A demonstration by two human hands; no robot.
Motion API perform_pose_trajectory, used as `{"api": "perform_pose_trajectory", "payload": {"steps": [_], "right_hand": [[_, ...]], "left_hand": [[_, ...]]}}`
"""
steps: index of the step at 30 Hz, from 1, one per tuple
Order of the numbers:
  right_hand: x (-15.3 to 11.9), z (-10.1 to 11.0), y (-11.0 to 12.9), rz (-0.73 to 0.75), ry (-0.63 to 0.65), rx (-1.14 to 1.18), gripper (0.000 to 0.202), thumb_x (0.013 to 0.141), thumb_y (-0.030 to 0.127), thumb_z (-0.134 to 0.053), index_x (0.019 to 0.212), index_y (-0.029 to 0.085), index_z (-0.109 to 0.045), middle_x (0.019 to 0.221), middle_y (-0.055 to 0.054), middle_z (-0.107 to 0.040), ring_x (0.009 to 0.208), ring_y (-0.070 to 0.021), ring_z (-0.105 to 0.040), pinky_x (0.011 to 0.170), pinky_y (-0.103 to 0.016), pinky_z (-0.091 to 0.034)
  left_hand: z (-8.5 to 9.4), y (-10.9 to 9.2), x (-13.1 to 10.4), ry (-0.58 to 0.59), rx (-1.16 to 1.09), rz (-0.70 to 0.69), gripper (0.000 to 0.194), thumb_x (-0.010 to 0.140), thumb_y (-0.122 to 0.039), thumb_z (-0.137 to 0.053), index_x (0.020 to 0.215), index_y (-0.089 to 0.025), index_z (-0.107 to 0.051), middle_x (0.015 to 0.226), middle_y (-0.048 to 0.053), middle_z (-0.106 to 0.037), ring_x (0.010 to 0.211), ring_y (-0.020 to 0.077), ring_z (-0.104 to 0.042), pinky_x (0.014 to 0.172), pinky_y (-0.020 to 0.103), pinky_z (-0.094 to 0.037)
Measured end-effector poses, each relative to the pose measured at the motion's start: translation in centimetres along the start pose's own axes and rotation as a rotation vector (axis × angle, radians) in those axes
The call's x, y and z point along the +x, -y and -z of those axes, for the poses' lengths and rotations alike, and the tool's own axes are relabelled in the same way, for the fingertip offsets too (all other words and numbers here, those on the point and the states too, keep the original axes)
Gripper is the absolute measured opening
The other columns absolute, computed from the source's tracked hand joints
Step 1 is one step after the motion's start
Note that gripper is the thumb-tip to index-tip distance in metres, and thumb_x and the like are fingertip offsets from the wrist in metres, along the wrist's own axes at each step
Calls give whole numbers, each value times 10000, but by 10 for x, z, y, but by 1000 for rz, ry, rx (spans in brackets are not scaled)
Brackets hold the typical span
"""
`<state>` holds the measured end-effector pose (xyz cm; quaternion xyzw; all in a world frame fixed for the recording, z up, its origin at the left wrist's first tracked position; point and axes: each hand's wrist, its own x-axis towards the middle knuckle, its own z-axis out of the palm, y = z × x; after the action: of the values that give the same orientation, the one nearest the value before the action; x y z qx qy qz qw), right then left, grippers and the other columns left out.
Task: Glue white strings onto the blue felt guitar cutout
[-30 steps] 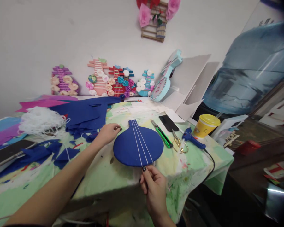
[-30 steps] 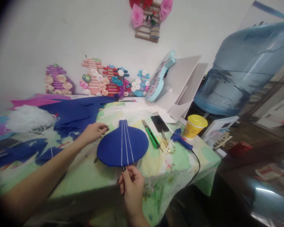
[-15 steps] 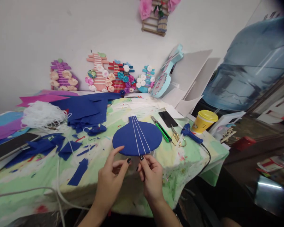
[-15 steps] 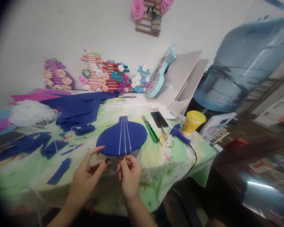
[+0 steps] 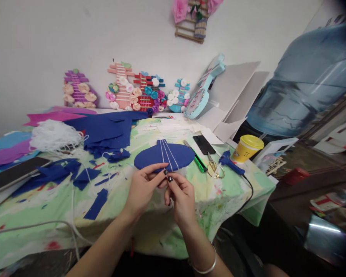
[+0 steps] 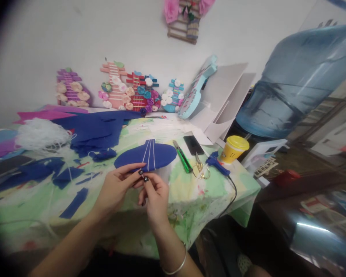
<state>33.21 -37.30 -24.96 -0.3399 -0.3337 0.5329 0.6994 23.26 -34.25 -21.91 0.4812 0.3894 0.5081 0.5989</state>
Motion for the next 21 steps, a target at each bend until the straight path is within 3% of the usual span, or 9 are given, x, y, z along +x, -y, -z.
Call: {"api": "perform_pose_trajectory", "payload": {"steps": [6, 11, 14, 17, 19, 21], "right_hand": [[-6, 6, 9, -7, 27, -93, 188, 779, 300, -647, 904, 159, -639, 680, 4, -666, 334, -41, -450, 339, -167, -331], [-13, 27, 15, 48, -17, -316, 213, 796, 303, -602, 956, 164, -614, 681, -7, -673, 392, -77, -482, 405, -211, -388], [-3, 62, 27, 300, -237, -678, 224, 822, 291, -556, 995, 166, -625, 766, -46, -688, 601, -153, -601, 605, -299, -491], [16, 108, 48, 502, -491, -1230, 255, 817, 258, -525, 1007, 142, -647, 958, -125, -691, 891, -257, -614, 847, -424, -458], [30, 136, 61, 448, -574, -1566, 313, 804, 202, -503, 1058, 74, -634, 1049, -185, -659, 1023, -307, -560, 930, -447, -403], [41, 157, 72, 297, -610, -1818, 380, 798, 146, -480, 1142, 30, -592, 1152, -216, -610, 1099, -321, -514, 966, -433, -367]], "left_hand": [[6, -14, 11, 11, -75, 12, 406, 674, -316, -797, 1015, -121, -693, 803, 93, -744, 792, 196, -711, 741, 274, -583], [10, -23, 18, 23, -43, 12, 400, 687, -319, -788, 1019, -117, -693, 814, 118, -750, 848, 232, -720, 720, 272, -593], [12, -28, 20, 16, -15, 7, 400, 698, -327, -780, 1025, -115, -691, 827, 125, -750, 836, 229, -723, 726, 271, -594], [13, -29, 21, 13, 3, 4, 410, 700, -334, -778, 1038, -120, -685, 825, 123, -751, 827, 227, -725, 737, 277, -595], [15, -29, 22, 20, 18, 7, 415, 699, -341, -779, 1043, -127, -683, 828, 120, -751, 831, 224, -725, 739, 273, -595], [16, -28, 23, 30, 34, 9, 426, 693, -348, -783, 1046, -132, -683, 841, 118, -752, 844, 223, -723, 745, 269, -594]]}}
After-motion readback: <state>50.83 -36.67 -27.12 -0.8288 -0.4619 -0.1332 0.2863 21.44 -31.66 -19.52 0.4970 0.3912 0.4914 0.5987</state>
